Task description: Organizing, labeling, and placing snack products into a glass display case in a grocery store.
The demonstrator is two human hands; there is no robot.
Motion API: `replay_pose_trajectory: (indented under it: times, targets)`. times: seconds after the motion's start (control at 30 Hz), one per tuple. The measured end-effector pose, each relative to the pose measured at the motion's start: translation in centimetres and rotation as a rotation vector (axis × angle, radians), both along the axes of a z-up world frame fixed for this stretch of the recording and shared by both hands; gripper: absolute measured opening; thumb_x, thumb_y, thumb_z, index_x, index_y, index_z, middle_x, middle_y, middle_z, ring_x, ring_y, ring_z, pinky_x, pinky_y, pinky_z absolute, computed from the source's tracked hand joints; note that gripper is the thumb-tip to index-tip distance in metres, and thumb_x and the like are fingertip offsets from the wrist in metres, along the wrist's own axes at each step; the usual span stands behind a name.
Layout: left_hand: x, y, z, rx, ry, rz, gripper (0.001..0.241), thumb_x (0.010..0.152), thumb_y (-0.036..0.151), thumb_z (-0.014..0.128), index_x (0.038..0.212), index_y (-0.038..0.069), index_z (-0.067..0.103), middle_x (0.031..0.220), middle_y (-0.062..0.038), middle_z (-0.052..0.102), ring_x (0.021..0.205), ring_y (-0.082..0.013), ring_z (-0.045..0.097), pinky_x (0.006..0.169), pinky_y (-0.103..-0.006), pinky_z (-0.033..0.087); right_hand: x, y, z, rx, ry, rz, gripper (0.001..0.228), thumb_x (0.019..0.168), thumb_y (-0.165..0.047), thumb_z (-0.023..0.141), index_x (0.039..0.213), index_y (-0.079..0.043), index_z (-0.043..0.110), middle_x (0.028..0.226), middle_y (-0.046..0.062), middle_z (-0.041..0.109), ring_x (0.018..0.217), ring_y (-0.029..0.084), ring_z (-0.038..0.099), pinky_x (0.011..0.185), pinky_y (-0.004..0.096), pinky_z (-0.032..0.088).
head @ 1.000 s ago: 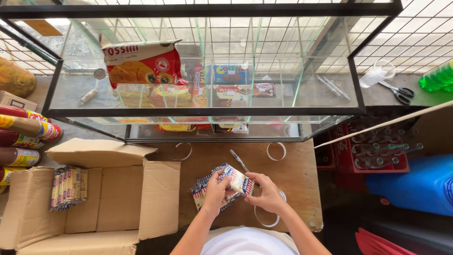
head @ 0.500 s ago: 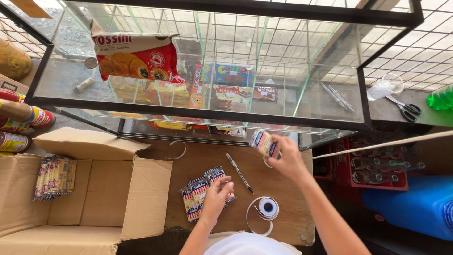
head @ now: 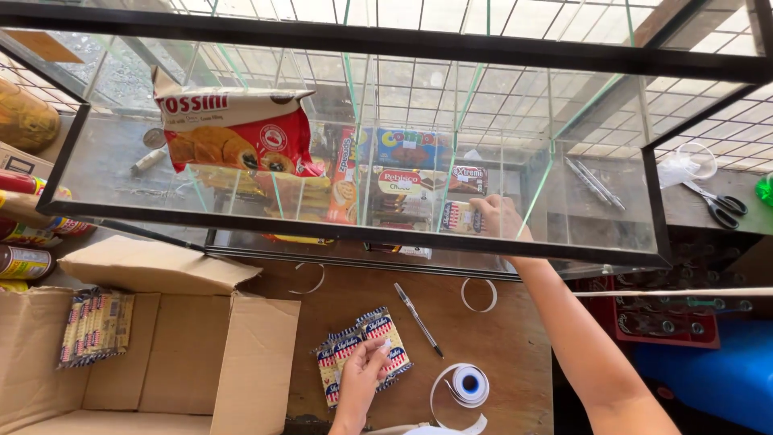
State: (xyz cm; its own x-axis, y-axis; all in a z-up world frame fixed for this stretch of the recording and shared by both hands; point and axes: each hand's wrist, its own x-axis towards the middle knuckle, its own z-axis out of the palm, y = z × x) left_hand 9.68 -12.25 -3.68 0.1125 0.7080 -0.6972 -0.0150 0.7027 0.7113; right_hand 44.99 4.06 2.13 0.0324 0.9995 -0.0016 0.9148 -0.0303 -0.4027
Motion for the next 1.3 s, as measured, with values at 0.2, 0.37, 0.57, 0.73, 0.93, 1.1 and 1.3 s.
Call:
replay_pose_trajectory:
  times: [0.2,0.37,0.57,0.73,0.93,1.1,1.3]
  targets:
    - [0.4,0.6,-1.8,-0.028,-0.045,0.012,0.027,0.095,0.019,0.067,0.117,0.004,0.072,0.081,-0.002,0.067,0.065,-0.0063,0.054,0.059,-0.0216,0.044,0.9,1.2,-3.3,0.049,0.043,0.042,0.075,0.063,-0.016,0.086,0.133,-0.006,0.062,0.126,0.02,0.062,0.119,0.04,0.057,0.101,0.044,0.049]
    - [0.6,0.5,-3.7,-0.04,-0.049,0.012,0.027,0.095,0.018,0.067,0.117,0.004,0.071,0.079,-0.003,0.066,0.063,-0.0061,0.053,0.056,-0.0208,0.043,0.9,2.5,-2.1,0.006,0.068,0.003,0.072,0.062,-0.015,0.087,0.13,-0.008,0.065,0.127,0.021,0.06,0.115,0.041,0.057,0.1,0.045,0.048]
    - [0.7,1.0,-1.2,-0.001,-0.04,0.028,0.028,0.095,0.018,0.067,0.117,0.001,0.071,0.082,-0.002,0.065,0.064,-0.0054,0.052,0.057,-0.0206,0.045,1.6,5.0,-4.6,0.179,0.155,-0.12,0.05,0.083,-0.01,0.074,0.133,-0.011,0.067,0.134,0.017,0.063,0.12,0.038,0.059,0.104,0.046,0.048]
    - [-0.1,1.9,0.4,-0.077,0.036,0.04,0.029,0.095,0.02,0.066,0.119,0.004,0.07,0.083,-0.002,0.065,0.064,-0.006,0.052,0.055,-0.0228,0.044,2.0,7.1,-6.3,0.235,0.126,-0.094,0.059,0.078,-0.016,0.079,0.135,-0.009,0.065,0.132,0.02,0.061,0.121,0.04,0.058,0.103,0.046,0.047]
    - [-0.4,1.3,-0.8,0.002,0.016,0.027,0.031,0.097,0.021,0.067,0.119,0.001,0.072,0.085,-0.003,0.067,0.071,-0.0059,0.059,0.061,-0.0213,0.051,3.5,8.2,-7.0,0.031,0.026,-0.229,0.076,0.069,-0.034,0.086,0.137,-0.011,0.063,0.12,0.022,0.06,0.11,0.039,0.057,0.096,0.046,0.048]
    - [0.0,1.7,0.8,-0.068,0.026,0.028,0.029,0.096,0.021,0.065,0.119,0.003,0.071,0.085,-0.003,0.066,0.066,-0.0078,0.055,0.06,-0.024,0.052,2.9,8.2,-6.0,0.091,0.031,-0.239,0.067,0.065,-0.032,0.091,0.12,-0.007,0.064,0.113,0.016,0.065,0.101,0.035,0.058,0.092,0.046,0.049]
    - [0.0,1.5,-0.4,-0.007,-0.004,0.031,0.031,0.096,0.021,0.066,0.118,0.0,0.071,0.086,-0.002,0.067,0.077,-0.0072,0.061,0.067,-0.0238,0.05,2.0,5.6,-4.5,0.246,0.525,-0.384,0.058,0.078,-0.02,0.088,0.127,-0.005,0.061,0.107,0.014,0.07,0.091,0.024,0.07,0.079,0.037,0.056]
